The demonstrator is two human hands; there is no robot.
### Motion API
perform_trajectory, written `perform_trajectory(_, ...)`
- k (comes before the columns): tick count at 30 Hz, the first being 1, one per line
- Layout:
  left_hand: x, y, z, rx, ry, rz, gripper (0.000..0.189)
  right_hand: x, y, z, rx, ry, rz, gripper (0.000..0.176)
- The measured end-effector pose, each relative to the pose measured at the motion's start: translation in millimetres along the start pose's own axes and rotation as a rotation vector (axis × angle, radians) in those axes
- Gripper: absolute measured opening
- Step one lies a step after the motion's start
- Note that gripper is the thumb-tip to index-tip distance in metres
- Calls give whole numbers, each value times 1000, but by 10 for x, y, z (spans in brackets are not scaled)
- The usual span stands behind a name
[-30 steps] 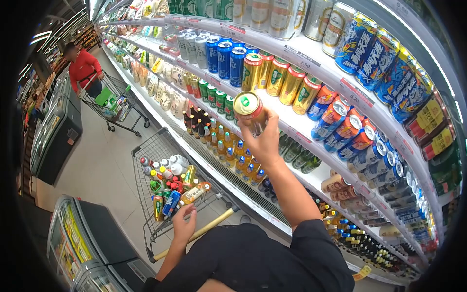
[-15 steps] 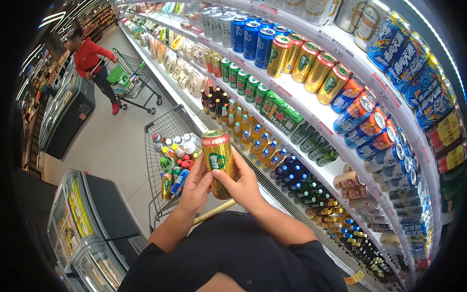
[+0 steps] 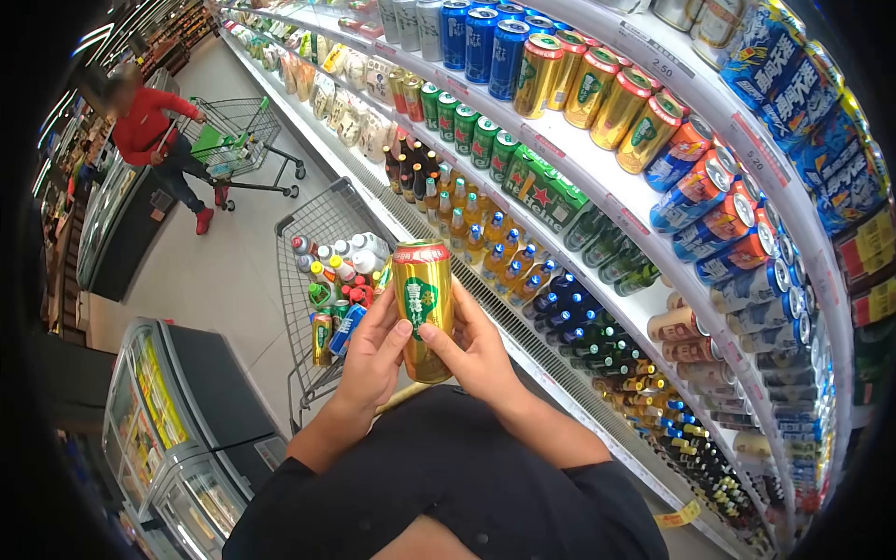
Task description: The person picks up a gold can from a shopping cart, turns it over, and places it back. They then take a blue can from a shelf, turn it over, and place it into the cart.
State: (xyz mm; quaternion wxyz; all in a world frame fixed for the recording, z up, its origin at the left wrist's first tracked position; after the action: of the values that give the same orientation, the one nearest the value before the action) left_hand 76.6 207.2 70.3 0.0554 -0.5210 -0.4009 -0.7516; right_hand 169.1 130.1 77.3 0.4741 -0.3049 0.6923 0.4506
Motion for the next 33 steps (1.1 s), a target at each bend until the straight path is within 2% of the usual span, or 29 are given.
perform_trajectory(12, 1, -70, -69, 29, 12, 41, 66, 86, 57, -13, 22, 27, 27, 82)
perform_trajectory(18, 1, -109, -144, 66, 23, 32, 67, 25, 60, -80, 68, -82, -165, 86)
perform_trajectory(21, 24, -87, -123, 37, 4, -6, 61, -18, 58, -139, 75, -148, -289, 90)
perform_trajectory(23, 12, -58, -123, 31, -42, -143, 57, -27, 60, -168, 86, -151, -344, 93)
perform_trajectory(27, 33, 1, -167, 24, -97, -202, 56, -132, 77, -217, 104, -169, -443, 94)
perform_trajectory(29, -11, 6, -176, 15, -112, -284, 57, -247, 120, -251, 134, -212, -592, 97)
perform_trajectory(33, -21, -2, -197, -39, -75, -159, 58, -285, 185, -285, 163, -276, -668, 102)
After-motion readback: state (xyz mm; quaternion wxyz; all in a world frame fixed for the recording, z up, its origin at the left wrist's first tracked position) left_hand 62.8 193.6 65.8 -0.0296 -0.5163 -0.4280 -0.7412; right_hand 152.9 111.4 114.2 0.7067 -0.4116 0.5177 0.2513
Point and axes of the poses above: each hand's wrist, its own z-axis towards the middle knuckle, its own y-axis out of the palm, x = y × z, the point moved 9 cm from there along z, towards the middle knuckle, and after that the axes turned 11 degrees about y, right-handed, at the moved point
